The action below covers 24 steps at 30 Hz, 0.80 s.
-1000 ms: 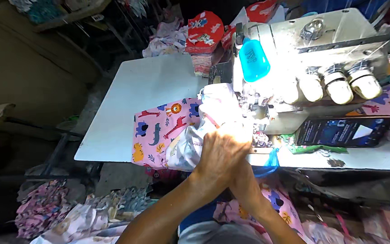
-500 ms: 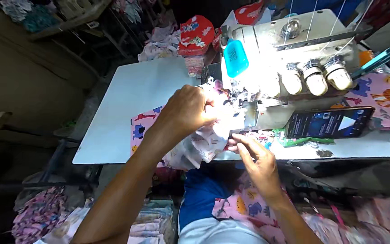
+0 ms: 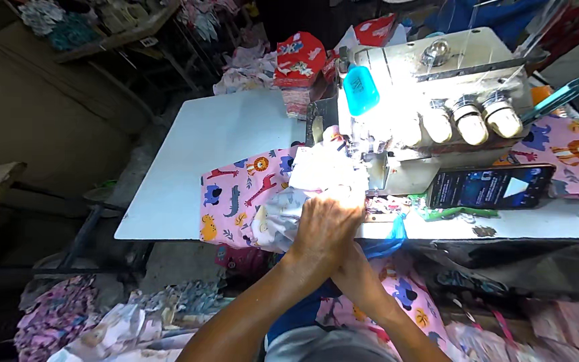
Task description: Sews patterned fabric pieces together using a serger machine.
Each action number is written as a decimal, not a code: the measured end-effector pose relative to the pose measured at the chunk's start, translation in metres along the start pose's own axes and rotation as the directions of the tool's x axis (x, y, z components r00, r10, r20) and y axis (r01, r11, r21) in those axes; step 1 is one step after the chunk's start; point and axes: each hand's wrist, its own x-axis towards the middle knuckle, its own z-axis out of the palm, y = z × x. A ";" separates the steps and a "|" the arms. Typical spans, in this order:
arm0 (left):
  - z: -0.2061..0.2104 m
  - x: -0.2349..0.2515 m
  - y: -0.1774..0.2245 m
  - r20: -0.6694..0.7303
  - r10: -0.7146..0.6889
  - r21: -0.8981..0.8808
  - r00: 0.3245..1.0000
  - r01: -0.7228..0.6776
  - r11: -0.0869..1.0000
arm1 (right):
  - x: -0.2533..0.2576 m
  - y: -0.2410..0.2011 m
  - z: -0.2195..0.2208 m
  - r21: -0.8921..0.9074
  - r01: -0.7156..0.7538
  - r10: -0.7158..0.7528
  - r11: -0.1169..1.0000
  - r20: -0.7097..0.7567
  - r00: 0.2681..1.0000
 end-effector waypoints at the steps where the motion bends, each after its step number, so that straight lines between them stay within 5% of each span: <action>1: 0.000 0.004 -0.002 -0.001 -0.005 0.005 1.000 0.005 1.000 | 0.002 0.001 0.001 0.008 0.009 -0.009 1.000 0.011 1.000; 7: 0.000 0.024 -0.016 -0.016 -0.051 0.002 0.999 0.051 0.999 | 0.001 0.013 0.000 0.038 -0.074 0.070 0.997 0.102 0.992; 11: -0.020 0.051 -0.066 0.028 -0.064 -0.133 0.998 0.068 0.989 | -0.012 0.024 -0.012 0.079 -0.122 0.105 0.989 0.187 0.977; 14: -0.024 0.063 -0.120 0.127 0.150 -0.059 0.981 -0.143 0.988 | -0.012 0.015 -0.028 -0.010 -0.109 0.109 0.994 0.231 0.967; 17: -0.056 0.063 -0.153 0.376 0.263 0.051 0.888 -0.304 0.951 | 0.009 -0.008 -0.048 -0.170 -0.172 0.222 0.970 0.340 0.914; 20: -0.110 0.062 -0.138 0.468 0.285 0.089 0.836 -0.365 0.927 | 0.052 -0.028 -0.042 -0.291 -0.176 0.294 0.940 0.437 0.850; 24: -0.145 0.041 -0.061 0.371 0.454 -0.069 0.810 -0.463 0.884 | 0.067 -0.020 0.025 -0.115 0.117 -0.113 0.986 0.045 0.993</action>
